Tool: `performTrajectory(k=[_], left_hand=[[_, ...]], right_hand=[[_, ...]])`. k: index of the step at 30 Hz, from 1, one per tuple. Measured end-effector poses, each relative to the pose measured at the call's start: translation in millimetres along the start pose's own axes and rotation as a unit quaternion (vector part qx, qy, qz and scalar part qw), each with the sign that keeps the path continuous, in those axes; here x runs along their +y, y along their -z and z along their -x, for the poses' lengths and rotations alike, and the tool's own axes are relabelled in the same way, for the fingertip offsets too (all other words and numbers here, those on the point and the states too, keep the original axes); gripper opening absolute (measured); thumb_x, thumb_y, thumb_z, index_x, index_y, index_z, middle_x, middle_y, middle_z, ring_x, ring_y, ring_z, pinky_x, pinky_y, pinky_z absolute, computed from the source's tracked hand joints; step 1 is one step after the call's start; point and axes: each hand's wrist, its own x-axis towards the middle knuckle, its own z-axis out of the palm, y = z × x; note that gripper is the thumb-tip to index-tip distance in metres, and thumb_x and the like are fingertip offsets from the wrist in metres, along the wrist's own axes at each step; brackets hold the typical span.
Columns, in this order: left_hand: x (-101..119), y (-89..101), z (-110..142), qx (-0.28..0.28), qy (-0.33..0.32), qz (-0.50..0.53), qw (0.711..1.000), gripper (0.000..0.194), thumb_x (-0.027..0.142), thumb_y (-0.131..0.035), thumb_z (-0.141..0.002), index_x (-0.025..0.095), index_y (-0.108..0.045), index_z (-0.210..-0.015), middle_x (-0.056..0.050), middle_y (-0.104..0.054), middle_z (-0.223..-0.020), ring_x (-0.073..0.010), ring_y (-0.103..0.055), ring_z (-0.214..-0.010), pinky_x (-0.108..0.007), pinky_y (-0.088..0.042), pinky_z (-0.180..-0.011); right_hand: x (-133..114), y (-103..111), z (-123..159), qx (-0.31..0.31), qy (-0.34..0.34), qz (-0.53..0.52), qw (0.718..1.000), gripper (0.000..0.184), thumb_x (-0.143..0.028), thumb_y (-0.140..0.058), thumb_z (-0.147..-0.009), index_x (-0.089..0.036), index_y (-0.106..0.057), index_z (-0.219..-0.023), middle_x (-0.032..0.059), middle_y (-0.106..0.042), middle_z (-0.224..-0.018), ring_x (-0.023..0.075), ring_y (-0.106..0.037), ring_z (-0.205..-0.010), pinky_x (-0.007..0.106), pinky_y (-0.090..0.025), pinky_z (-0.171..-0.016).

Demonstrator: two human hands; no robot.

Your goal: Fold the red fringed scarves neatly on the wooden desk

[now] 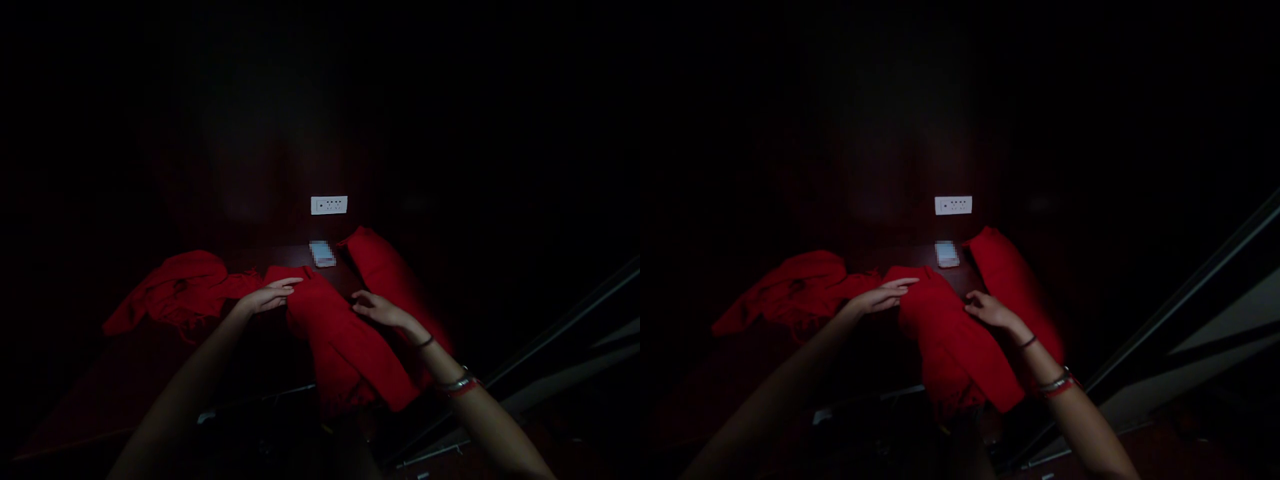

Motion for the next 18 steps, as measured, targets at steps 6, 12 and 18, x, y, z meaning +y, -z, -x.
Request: performTrajectory(k=[6, 12, 18], left_hand=[[6.9, -5.7, -2.4, 0.042, 0.003, -0.028, 0.999, 0.056, 0.03, -0.061, -0.062, 0.02, -0.044, -0.114, -0.004, -0.057, -0.103, -0.0158, -0.052, -0.094, -0.023, -0.041, -0.078], [19.5, 6.0, -8.4, 0.156, 0.07, -0.227, 0.959, 0.047, 0.036, -0.064, -0.056, 0.013, -0.058, -0.096, -0.003, -0.062, -0.082, -0.0167, -0.054, -0.081, -0.024, -0.04, -0.071], [17.4, 7.5, -6.6, 0.065, 0.024, -0.094, 0.993, 0.047, 0.034, -0.064, -0.058, 0.018, -0.054, -0.102, -0.001, -0.058, -0.092, -0.0142, -0.051, -0.089, -0.024, -0.036, -0.079]], right_hand=[[-19.7, -33.4, -57.6, 0.032, -0.018, 0.099, 0.994, 0.049, -0.022, -0.055, -0.068, -0.013, -0.041, -0.114, 0.0117, -0.051, -0.109, 0.0208, -0.048, -0.099, 0.029, -0.036, -0.083], [-9.5, -18.9, -71.5, 0.121, -0.028, 0.064, 0.99, 0.04, -0.018, -0.055, -0.065, -0.016, -0.046, -0.104, 0.0055, -0.055, -0.101, 0.0161, -0.052, -0.089, 0.025, -0.039, -0.077], [5.4, -18.0, -76.4, 0.096, -0.051, 0.081, 0.991, 0.044, -0.018, -0.055, -0.067, -0.015, -0.043, -0.109, 0.0075, -0.054, -0.104, 0.0172, -0.051, -0.093, 0.026, -0.038, -0.079]])
